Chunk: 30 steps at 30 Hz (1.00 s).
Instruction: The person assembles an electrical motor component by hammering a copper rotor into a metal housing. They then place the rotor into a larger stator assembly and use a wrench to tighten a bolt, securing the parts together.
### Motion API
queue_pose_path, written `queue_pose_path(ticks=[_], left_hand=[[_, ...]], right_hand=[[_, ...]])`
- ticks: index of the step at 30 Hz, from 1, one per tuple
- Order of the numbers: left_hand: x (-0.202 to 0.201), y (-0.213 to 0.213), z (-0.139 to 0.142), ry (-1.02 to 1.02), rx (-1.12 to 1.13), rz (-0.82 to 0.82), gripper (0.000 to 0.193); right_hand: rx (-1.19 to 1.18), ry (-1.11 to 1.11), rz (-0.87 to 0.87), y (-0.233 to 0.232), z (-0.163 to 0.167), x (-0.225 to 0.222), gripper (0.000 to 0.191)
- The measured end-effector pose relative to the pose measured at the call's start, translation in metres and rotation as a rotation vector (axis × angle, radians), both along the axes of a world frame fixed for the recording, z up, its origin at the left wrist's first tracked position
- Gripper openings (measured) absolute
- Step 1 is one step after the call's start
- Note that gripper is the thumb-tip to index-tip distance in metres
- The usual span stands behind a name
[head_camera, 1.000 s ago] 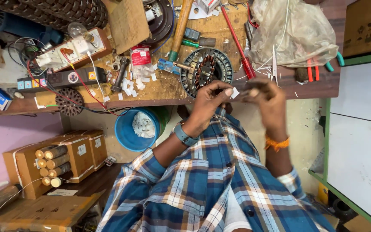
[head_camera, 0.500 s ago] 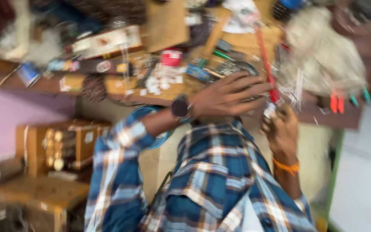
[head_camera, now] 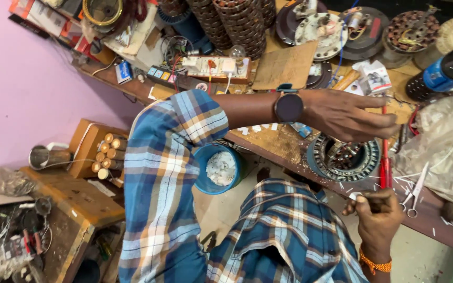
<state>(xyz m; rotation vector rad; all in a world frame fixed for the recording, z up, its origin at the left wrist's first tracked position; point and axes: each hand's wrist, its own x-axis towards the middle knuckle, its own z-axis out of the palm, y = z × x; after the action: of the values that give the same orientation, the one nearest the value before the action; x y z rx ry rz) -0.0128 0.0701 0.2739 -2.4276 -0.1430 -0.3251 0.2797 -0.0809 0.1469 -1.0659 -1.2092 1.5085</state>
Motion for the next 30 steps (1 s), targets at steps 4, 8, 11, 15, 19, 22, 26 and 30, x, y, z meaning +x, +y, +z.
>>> queue_pose_path(ticks=[4, 8, 11, 15, 19, 22, 26, 30], left_hand=[[0.001, 0.004, -0.007, -0.055, -0.064, -0.002, 0.026], [0.001, 0.007, -0.020, -0.066, -0.129, -0.007, 0.021], [0.002, 0.010, -0.030, -0.016, -0.151, -0.009, 0.018], [0.004, 0.015, -0.026, 0.128, -0.143, 0.022, 0.015], [0.015, 0.005, -0.007, 0.041, -0.188, 0.070, 0.018], [0.024, -0.039, -0.002, -0.198, -0.608, 0.109, 0.032], [0.037, -0.099, -0.005, -0.306, -1.184, 0.113, 0.043], [0.041, -0.135, -0.003, -0.589, -1.193, 0.065, 0.033]], right_hand=[[-0.040, 0.122, -0.020, 0.006, 0.000, -0.001, 0.013], [-0.103, 0.233, -0.043, 0.009, -0.002, 0.003, 0.013], [-0.120, 0.261, -0.054, 0.012, -0.003, 0.006, 0.013], [-0.129, 0.296, -0.087, 0.017, -0.003, 0.008, 0.016], [-0.174, 0.361, -0.069, 0.022, 0.001, 0.007, 0.016], [-0.309, 0.283, -0.050, 0.024, 0.004, 0.007, 0.017], [-0.438, 0.295, 0.120, 0.016, 0.013, 0.009, 0.016], [-0.438, 0.444, 0.311, 0.001, 0.031, 0.009, 0.021]])
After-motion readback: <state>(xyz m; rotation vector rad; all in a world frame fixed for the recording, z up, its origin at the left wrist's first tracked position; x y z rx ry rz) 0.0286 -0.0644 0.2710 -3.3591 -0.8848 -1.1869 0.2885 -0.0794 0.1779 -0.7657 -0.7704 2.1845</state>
